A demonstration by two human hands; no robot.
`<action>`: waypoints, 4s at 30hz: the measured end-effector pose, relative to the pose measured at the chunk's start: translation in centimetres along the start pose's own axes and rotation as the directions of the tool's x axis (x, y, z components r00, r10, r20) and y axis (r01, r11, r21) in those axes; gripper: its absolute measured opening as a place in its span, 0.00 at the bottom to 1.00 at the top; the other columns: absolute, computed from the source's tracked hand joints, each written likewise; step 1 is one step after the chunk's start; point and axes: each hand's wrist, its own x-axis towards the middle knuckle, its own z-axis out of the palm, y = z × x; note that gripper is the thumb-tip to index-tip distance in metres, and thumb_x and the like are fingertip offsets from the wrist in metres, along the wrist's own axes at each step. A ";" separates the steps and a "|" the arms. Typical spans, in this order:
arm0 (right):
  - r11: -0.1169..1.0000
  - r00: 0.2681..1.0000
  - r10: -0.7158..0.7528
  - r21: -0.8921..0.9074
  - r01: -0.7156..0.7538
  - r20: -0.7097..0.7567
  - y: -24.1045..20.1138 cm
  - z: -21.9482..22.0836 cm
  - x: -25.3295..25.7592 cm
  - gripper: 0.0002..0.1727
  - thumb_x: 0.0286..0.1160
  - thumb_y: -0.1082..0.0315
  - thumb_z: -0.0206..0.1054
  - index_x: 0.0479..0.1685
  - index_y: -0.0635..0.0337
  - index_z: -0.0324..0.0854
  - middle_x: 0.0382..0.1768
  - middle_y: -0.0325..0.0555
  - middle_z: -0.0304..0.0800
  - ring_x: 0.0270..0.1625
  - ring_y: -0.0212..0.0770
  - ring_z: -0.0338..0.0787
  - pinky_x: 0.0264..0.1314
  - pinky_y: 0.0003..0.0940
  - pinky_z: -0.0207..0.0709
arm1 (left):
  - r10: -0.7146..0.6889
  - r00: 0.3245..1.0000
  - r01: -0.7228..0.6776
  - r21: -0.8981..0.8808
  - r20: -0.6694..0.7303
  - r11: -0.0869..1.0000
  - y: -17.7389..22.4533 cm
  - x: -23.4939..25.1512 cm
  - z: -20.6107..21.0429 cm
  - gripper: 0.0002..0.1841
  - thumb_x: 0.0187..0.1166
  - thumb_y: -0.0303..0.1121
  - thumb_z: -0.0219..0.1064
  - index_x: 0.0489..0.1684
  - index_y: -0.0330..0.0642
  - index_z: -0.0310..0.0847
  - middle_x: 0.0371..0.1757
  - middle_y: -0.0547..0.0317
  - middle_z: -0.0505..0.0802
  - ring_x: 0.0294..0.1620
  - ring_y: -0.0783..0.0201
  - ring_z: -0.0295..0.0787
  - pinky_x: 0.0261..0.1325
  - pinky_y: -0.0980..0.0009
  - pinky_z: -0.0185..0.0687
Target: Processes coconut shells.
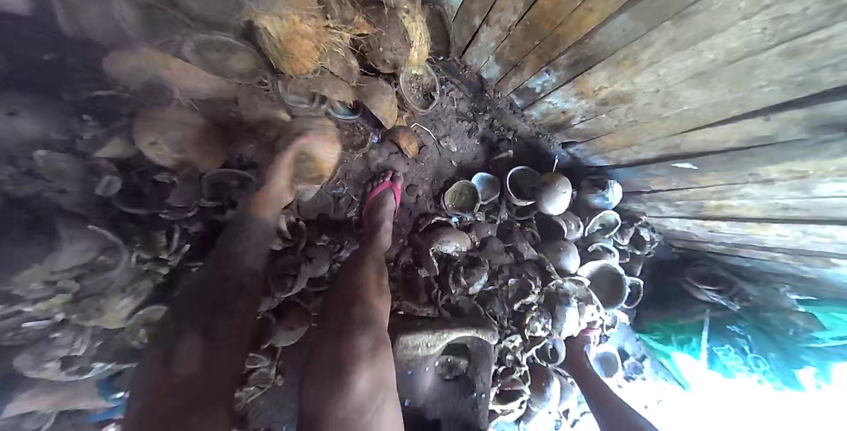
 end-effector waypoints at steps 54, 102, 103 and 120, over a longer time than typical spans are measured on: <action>0.909 0.957 0.014 0.401 0.108 -0.291 7.6 2.4 -1.1 0.16 0.49 0.68 0.85 0.34 0.60 0.83 0.26 0.36 0.84 0.28 0.29 0.82 0.35 0.28 0.81 | 0.583 0.699 -0.715 0.379 0.413 0.588 -11.8 -36.9 13.9 0.32 0.54 0.30 0.62 0.66 0.31 0.82 0.66 0.40 0.85 0.72 0.47 0.77 0.77 0.50 0.68; 0.743 0.901 0.305 0.668 -0.023 -0.309 9.9 7.3 -3.7 0.22 0.56 0.62 0.88 0.40 0.68 0.83 0.26 0.45 0.84 0.26 0.36 0.82 0.35 0.38 0.82 | 0.530 0.718 -0.687 0.336 0.450 0.645 -12.3 -37.0 12.1 0.29 0.68 0.31 0.67 0.73 0.34 0.79 0.72 0.45 0.87 0.75 0.57 0.82 0.80 0.59 0.75; 0.682 0.877 0.396 0.726 -0.082 -0.273 8.7 7.8 -5.4 0.20 0.59 0.64 0.86 0.35 0.67 0.81 0.20 0.44 0.80 0.19 0.36 0.77 0.25 0.37 0.79 | 0.545 0.665 -0.741 0.360 0.510 0.567 -12.6 -37.3 12.0 0.33 0.63 0.35 0.68 0.74 0.34 0.79 0.75 0.45 0.85 0.81 0.54 0.76 0.86 0.56 0.66; 0.421 0.897 0.426 0.852 -0.312 0.118 9.5 5.6 -4.2 0.18 0.76 0.63 0.75 0.52 0.65 0.75 0.17 0.42 0.75 0.14 0.35 0.74 0.18 0.34 0.76 | 0.458 0.696 -0.684 0.316 0.553 0.658 -10.7 -35.5 12.6 0.25 0.68 0.26 0.63 0.67 0.38 0.85 0.69 0.51 0.90 0.72 0.62 0.85 0.76 0.60 0.78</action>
